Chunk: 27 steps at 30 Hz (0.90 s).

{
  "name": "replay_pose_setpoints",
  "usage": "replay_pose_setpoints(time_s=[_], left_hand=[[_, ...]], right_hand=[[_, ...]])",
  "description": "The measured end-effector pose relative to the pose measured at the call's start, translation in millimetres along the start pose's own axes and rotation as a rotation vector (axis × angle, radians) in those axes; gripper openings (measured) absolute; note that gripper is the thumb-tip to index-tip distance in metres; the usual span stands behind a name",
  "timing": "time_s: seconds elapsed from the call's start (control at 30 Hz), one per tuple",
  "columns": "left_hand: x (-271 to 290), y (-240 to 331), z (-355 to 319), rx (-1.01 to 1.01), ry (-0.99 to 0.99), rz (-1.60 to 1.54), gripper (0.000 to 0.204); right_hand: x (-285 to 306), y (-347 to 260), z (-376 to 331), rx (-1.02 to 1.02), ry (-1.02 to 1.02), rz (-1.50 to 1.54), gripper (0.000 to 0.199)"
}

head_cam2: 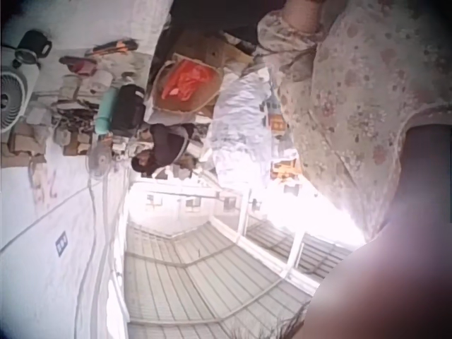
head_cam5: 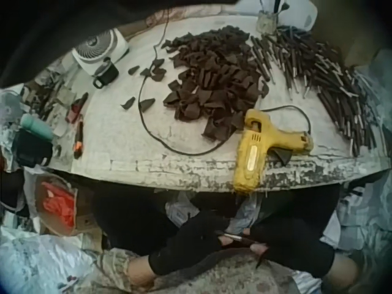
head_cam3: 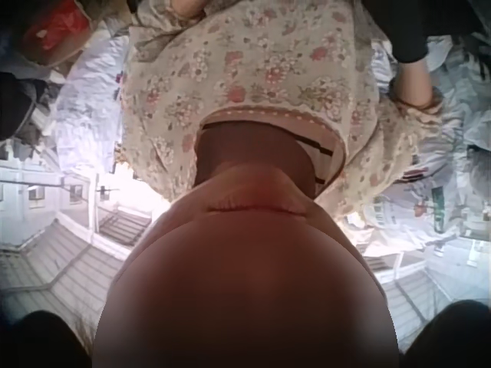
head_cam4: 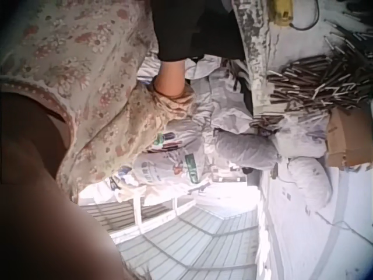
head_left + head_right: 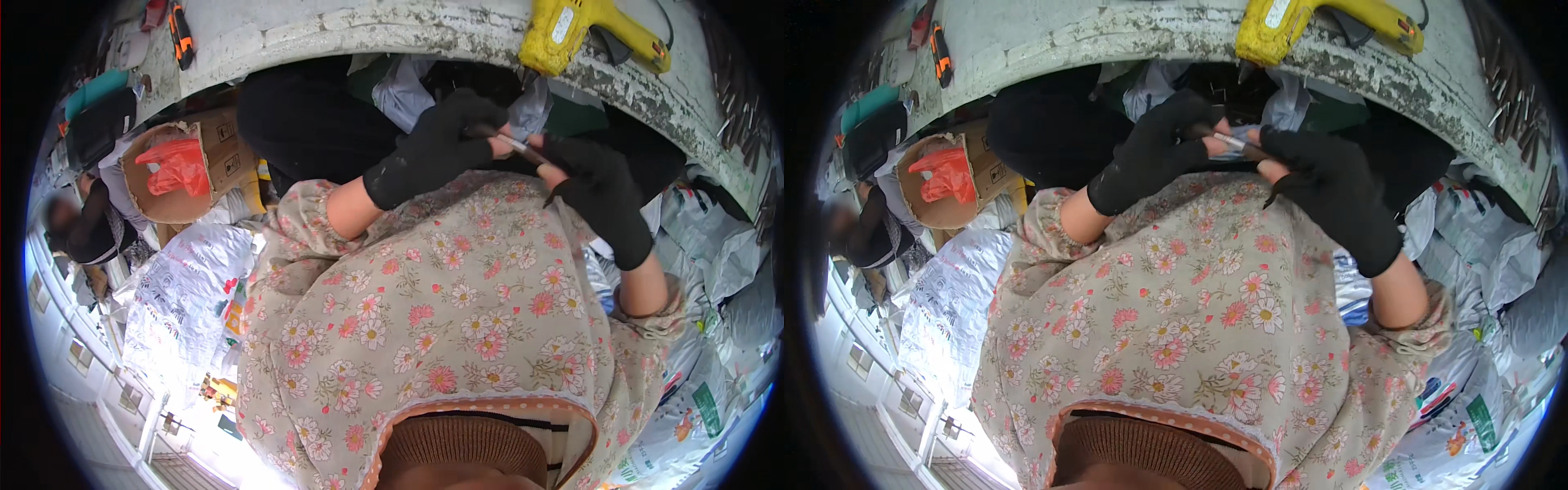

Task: Assembling small plastic components by applying glue from a hot glue gun.

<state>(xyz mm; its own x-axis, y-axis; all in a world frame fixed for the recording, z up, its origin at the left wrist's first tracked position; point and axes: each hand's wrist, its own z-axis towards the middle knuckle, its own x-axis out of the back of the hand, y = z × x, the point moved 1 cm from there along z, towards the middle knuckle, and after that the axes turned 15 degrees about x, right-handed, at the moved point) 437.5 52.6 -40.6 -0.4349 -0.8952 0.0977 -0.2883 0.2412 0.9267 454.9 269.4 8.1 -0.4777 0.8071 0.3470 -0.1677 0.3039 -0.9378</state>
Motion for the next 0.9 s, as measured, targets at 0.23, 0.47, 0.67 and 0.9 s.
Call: replay_pose_setpoints(time_s=[0.23,0.47,0.67,0.9], left_hand=[[10,14,1,-0.578,0.383,0.746,0.018],[38,39,63,-0.394,0.536,0.440,0.017],[55,53,137,-0.398,0.761,0.875,0.033],[58,46,142,-0.350,0.630,0.659,0.031]], right_hand=[[-61,119,22,-0.018,-0.195,-0.205,0.032],[-133,246,82,0.153,-0.390,-0.506,0.039],[-115,208,70,0.266,-0.407,-0.713,0.044],[84,56,-12,-0.090,-0.102,0.102,0.029]])
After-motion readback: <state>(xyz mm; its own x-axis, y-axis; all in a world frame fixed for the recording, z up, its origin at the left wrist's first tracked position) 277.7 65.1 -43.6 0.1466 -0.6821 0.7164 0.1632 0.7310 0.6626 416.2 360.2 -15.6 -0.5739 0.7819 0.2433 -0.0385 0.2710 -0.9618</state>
